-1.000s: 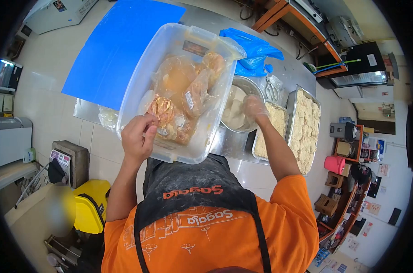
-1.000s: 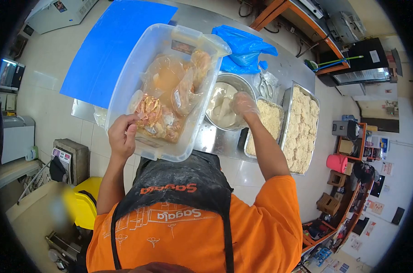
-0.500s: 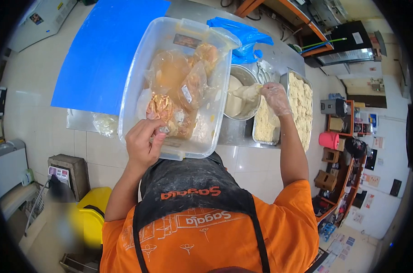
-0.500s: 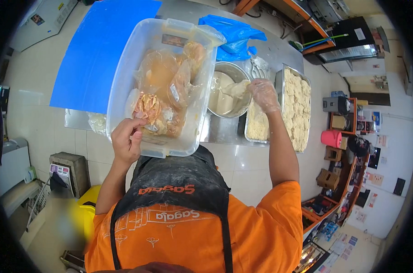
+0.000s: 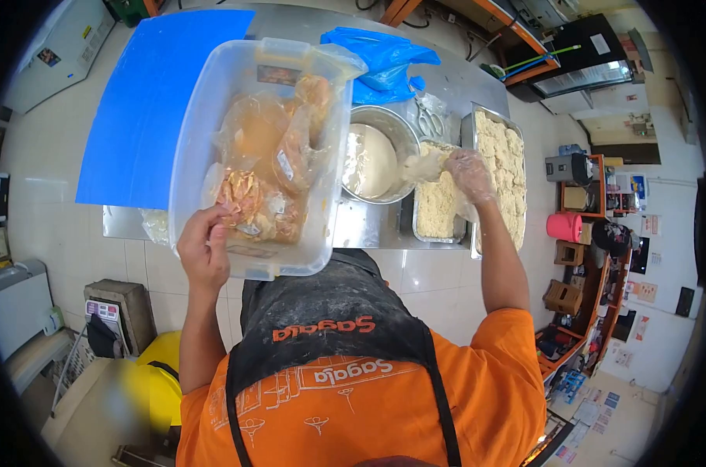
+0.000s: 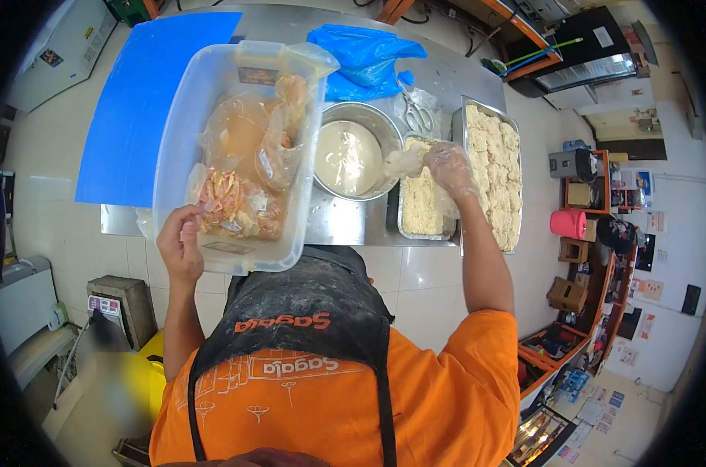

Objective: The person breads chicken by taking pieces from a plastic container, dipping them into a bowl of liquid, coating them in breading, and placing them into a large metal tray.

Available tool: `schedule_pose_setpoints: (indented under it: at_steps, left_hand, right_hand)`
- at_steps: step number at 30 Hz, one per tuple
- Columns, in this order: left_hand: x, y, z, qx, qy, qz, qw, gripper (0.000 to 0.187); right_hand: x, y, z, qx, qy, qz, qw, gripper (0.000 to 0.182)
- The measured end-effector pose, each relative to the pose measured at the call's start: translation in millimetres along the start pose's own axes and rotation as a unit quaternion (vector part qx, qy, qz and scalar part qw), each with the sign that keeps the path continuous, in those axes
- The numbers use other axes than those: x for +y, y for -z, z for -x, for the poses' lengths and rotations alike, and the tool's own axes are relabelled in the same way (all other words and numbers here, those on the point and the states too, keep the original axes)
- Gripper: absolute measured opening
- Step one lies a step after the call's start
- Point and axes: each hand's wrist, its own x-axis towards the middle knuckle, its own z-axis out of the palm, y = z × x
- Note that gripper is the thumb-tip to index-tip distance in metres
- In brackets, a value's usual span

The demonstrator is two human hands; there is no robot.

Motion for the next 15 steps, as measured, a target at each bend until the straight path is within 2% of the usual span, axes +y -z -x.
schedule_pose_setpoints:
  at_steps: [2,5,6,9,10,13,15]
  left_hand:
    - [0.3,-3.2,-0.7,0.006,0.008,-0.004,1.0,0.022]
    - [-2.2,-5.2,0.1,0.023,0.001,-0.021,1.0,0.021]
    - [-3.0,-7.7,0.5,0.032,-0.012,-0.036,0.999,0.029]
    - [-10.0,-6.8,3.8,0.047,0.021,-0.029,0.998,0.023]
    - [-13.6,-7.6,4.5,0.053,0.014,-0.047,0.997,0.025]
    - [-13.3,-10.1,4.9,0.064,0.009,-0.025,0.998,0.026]
    - [-14.9,-11.1,2.9,0.065,-0.003,-0.04,0.997,0.028]
  right_hand:
    - [-7.5,28.1,7.7,0.017,0.041,-0.003,0.999,0.021]
    - [-19.3,70.4,14.1,-0.026,-0.035,0.039,0.998,0.023]
    - [-23.4,82.4,17.7,-0.029,0.016,0.116,0.993,0.02]
    - [33.4,69.5,19.3,0.02,0.269,0.204,0.941,0.017]
    - [15.6,66.4,33.3,-0.101,0.156,0.355,0.916,0.015]
    - [65.6,19.9,60.5,-0.179,0.299,0.281,0.894,0.022]
    - [109.3,-11.6,57.2,-0.188,0.271,0.221,0.918,0.025]
